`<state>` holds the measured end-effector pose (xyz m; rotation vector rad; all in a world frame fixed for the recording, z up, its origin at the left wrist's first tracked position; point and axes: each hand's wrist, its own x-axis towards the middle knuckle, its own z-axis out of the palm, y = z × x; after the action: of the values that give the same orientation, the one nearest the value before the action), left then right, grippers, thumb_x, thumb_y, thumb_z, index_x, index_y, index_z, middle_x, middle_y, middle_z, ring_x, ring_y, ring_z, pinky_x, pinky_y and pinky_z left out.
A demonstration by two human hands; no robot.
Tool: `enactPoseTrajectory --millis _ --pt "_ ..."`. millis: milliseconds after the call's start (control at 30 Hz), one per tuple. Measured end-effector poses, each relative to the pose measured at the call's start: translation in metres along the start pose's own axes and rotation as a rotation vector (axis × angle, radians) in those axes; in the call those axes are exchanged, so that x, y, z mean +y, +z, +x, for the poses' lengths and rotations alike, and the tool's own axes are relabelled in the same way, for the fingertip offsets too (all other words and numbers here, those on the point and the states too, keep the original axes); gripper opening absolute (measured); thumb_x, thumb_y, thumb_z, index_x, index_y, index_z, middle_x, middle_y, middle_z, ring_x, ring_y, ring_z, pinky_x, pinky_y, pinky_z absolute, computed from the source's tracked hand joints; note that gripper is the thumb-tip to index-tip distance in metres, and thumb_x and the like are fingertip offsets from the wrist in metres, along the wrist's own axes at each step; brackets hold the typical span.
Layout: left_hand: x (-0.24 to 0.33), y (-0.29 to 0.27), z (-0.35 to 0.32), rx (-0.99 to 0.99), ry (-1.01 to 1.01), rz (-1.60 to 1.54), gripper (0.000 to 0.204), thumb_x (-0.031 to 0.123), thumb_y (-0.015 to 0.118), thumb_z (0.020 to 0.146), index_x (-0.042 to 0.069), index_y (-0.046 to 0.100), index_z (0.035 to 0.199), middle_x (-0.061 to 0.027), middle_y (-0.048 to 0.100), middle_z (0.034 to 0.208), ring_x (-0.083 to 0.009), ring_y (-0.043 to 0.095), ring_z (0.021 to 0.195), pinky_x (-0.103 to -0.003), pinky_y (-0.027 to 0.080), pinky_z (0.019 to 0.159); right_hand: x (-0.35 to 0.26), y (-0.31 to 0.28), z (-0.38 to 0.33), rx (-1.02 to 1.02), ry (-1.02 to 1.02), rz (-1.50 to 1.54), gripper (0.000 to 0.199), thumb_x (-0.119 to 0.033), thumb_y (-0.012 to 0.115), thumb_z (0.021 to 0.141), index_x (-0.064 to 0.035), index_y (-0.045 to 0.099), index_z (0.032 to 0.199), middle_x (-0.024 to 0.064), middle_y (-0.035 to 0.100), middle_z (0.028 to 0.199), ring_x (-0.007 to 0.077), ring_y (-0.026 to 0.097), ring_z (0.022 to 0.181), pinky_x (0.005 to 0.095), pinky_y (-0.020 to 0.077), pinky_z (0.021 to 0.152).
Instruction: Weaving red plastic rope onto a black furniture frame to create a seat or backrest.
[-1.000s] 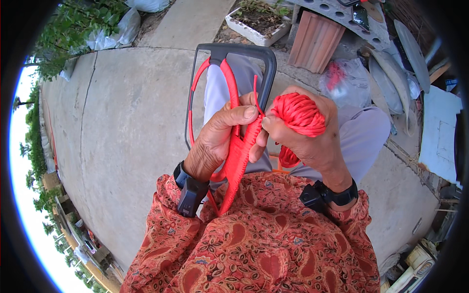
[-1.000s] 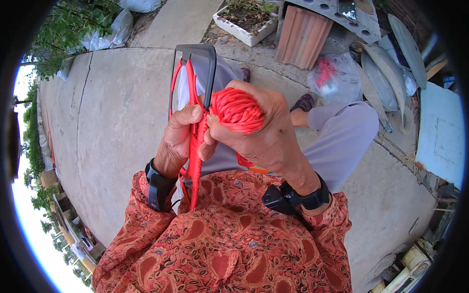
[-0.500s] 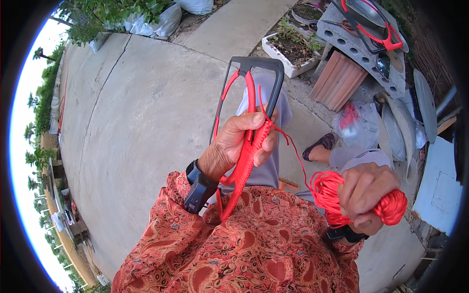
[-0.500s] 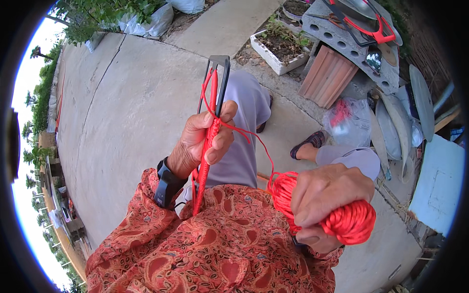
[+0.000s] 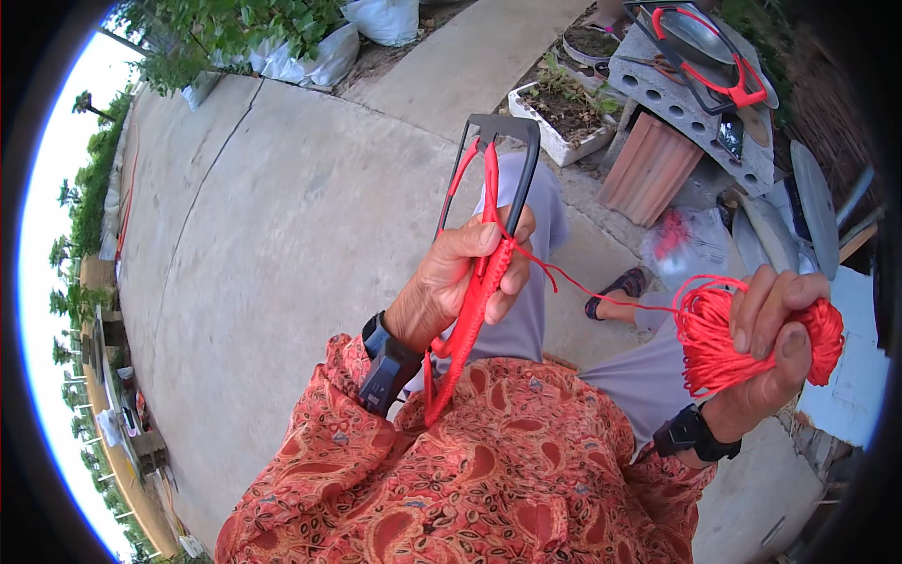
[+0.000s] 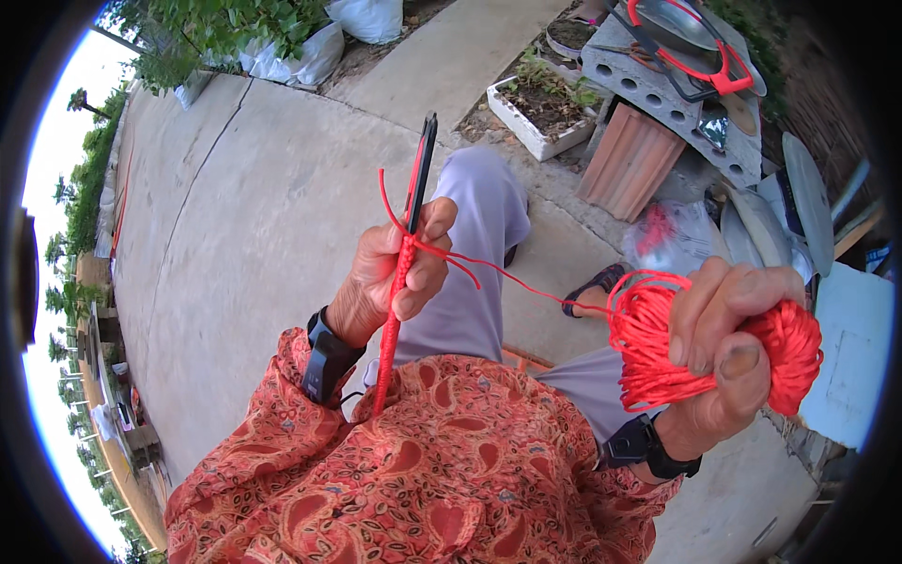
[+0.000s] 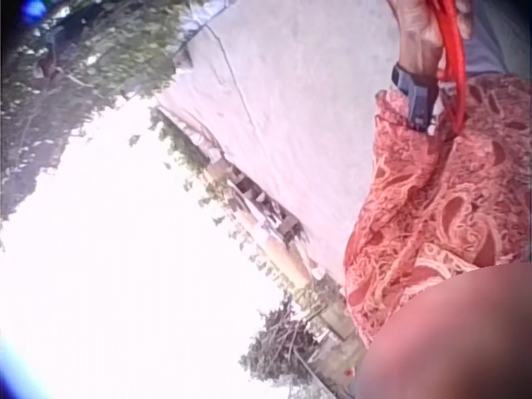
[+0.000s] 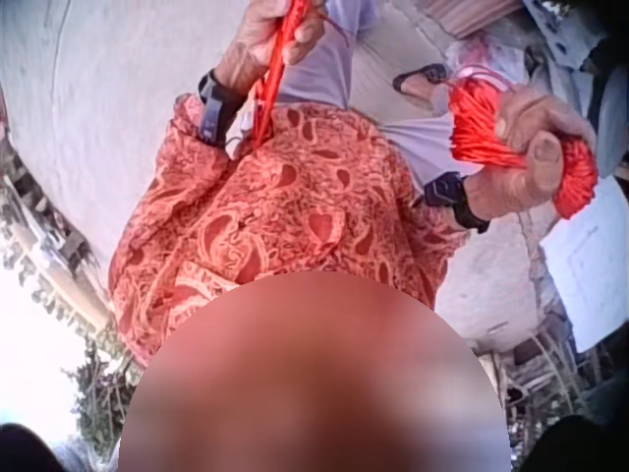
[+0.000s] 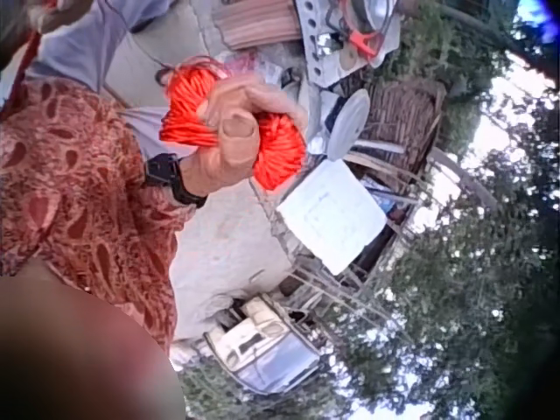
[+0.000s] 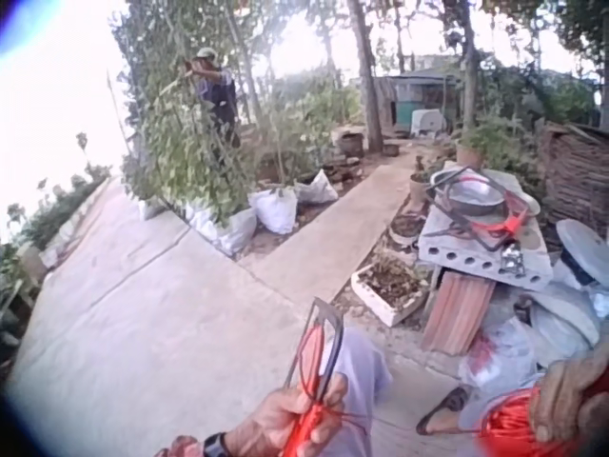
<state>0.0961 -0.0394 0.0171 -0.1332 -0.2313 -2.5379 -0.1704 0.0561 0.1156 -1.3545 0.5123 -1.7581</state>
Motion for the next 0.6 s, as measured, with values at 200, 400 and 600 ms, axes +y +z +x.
enactPoseTrajectory --millis 200,400,600 --pt "-0.003 0.005 0.001 0.006 -0.028 0.016 0.033 0.016 0.064 0.087 0.001 0.037 0.097 -0.0246 0.059 0.072 -0.0351 0.063 0.049 -0.04 0.055 0.041 -0.021 -0.034 0.05 0.214 -0.127 -0.302 0.028 -0.016 0.058 0.092 0.0022 0.055 0.113 0.0033 0.047 0.07 0.0138 0.047 0.066 0.0252 0.0441 0.066" --pt "0.0 0.002 0.001 0.015 -0.012 0.026 0.033 0.017 0.064 0.087 0.002 0.037 0.099 -0.0229 0.06 0.073 -0.033 0.063 0.049 -0.038 0.055 0.04 -0.014 -0.035 0.093 0.216 -0.375 -0.768 0.023 -0.013 0.061 0.092 0.0031 0.061 0.108 0.0109 0.063 0.091 0.0201 0.061 0.084 0.0349 0.051 0.088" --pt "0.005 0.002 0.0 0.006 0.06 0.113 0.034 0.017 0.064 0.088 0.005 0.036 0.102 -0.0158 0.061 0.073 -0.0241 0.059 0.044 -0.028 0.048 0.035 0.017 0.027 0.094 0.15 -0.422 -0.844 0.021 -0.021 0.064 0.089 -0.0024 0.063 0.1 0.0079 0.067 0.083 0.0179 0.065 0.077 0.0444 0.0531 0.076"
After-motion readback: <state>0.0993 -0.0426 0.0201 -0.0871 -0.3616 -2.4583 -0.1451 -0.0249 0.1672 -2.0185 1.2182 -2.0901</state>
